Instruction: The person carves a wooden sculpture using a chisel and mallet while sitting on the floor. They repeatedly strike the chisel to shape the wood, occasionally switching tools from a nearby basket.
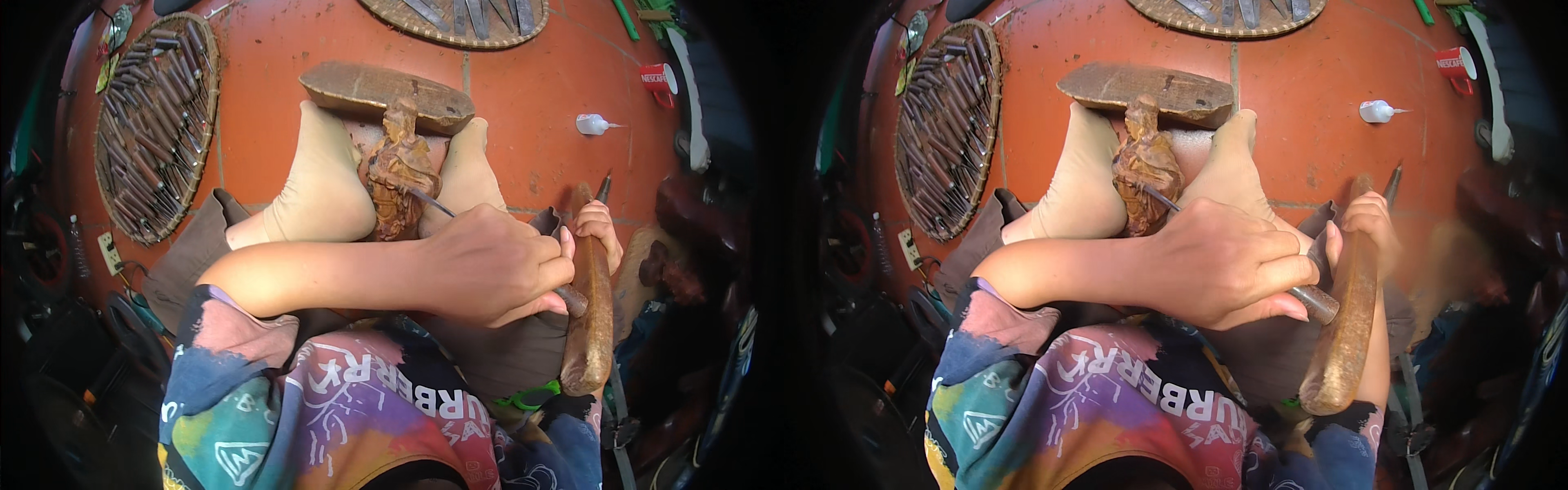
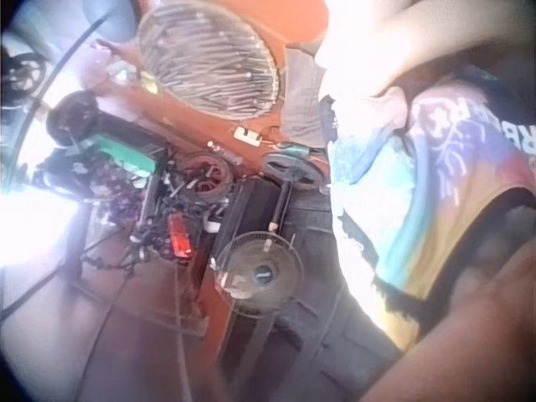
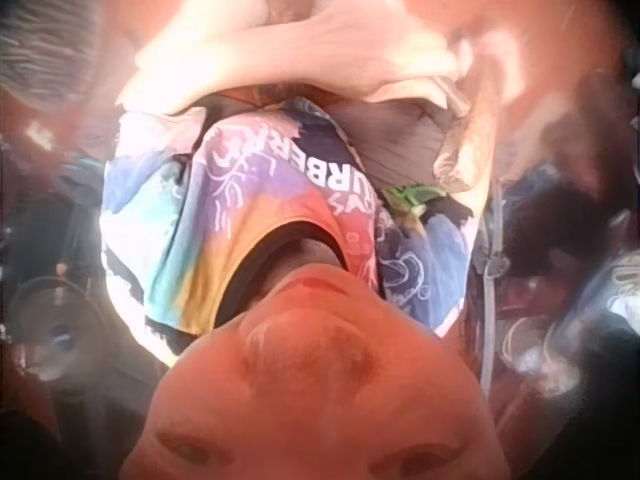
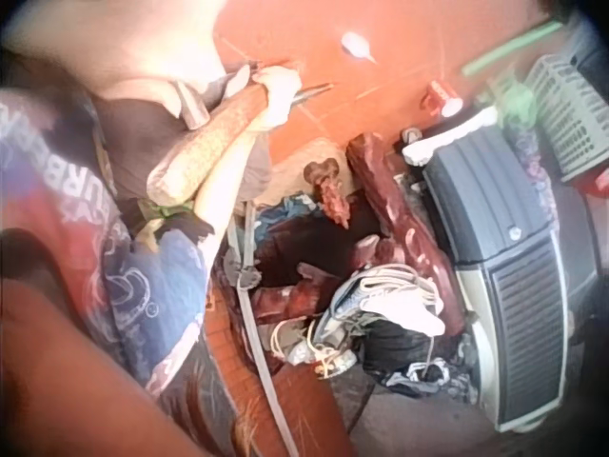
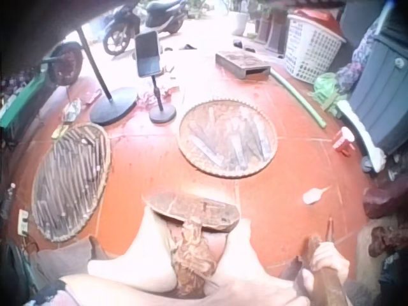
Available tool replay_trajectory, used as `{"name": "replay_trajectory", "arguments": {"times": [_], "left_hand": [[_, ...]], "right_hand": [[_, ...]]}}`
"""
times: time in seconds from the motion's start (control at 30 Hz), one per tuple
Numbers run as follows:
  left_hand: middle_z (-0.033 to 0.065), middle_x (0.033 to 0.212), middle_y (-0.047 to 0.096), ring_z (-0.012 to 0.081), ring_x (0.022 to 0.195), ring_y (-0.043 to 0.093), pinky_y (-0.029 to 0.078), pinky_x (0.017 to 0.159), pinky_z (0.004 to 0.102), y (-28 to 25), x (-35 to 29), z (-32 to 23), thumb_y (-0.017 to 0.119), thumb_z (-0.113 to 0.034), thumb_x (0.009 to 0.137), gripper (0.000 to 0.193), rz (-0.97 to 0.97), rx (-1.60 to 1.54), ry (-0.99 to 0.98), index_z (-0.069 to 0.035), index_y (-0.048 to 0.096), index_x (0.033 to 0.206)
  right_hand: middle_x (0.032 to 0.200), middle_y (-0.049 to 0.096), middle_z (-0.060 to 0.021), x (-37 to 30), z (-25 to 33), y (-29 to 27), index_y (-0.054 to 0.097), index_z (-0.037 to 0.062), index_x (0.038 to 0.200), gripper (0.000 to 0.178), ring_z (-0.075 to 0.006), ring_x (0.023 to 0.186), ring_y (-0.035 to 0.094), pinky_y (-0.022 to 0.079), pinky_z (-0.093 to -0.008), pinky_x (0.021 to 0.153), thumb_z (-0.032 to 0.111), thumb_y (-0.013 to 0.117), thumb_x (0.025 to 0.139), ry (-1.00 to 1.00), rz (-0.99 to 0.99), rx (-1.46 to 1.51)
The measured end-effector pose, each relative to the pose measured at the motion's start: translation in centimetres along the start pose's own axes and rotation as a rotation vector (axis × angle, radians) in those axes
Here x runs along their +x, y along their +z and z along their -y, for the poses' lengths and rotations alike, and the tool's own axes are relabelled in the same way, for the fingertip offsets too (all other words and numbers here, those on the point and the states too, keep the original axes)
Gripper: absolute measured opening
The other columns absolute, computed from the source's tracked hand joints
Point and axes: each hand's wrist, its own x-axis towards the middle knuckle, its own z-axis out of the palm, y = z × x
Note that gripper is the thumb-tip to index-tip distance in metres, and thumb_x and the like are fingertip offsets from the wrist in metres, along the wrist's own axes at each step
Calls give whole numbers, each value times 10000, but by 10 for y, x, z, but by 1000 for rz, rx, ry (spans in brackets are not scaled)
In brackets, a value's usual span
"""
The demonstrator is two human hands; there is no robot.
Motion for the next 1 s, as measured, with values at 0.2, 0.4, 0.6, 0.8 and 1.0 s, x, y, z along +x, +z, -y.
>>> {"name": "replay_trajectory", "arguments": {"times": [0.2,0.4,0.6,0.8,1.0], "left_hand": [[11,726,564,205,590,614,463,478,351,9,-4,13,685,-428,826,307,-32,-140,109,-126,678,879],[40,621,592,245,527,598,452,467,357,8,-4,19,701,-430,817,331,-136,-163,18,-99,678,808],[44,606,593,245,491,582,444,454,351,3,-2,26,711,-410,816,326,-163,-141,-8,-86,680,794],[98,582,604,314,508,587,426,448,396,3,4,25,666,-465,841,467,-332,-307,-37,-59,625,614],[79,582,604,294,503,580,409,439,376,-3,1,26,681,-453,835,454,-312,-339,-47,-68,623,600]], "right_hand": [[760,547,-91,1,0,-2,502,40,853,271,-222,728,526,442,-387,777,-99,678,703,-3,87,98],[771,553,-89,-1,-6,0,500,39,865,263,-212,730,533,442,-403,852,-92,675,719,51,110,134],[741,496,-53,-1,1,6,462,63,827,184,-174,757,484,409,-358,851,118,636,803,197,84,101],[760,492,-46,-10,-8,2,443,55,836,198,-163,774,486,408,-313,818,109,631,807,218,70,184],[855,513,-66,-16,-4,0,470,47,869,208,-166,862,498,423,-313,846,99,654,790,356,2,89]]}}
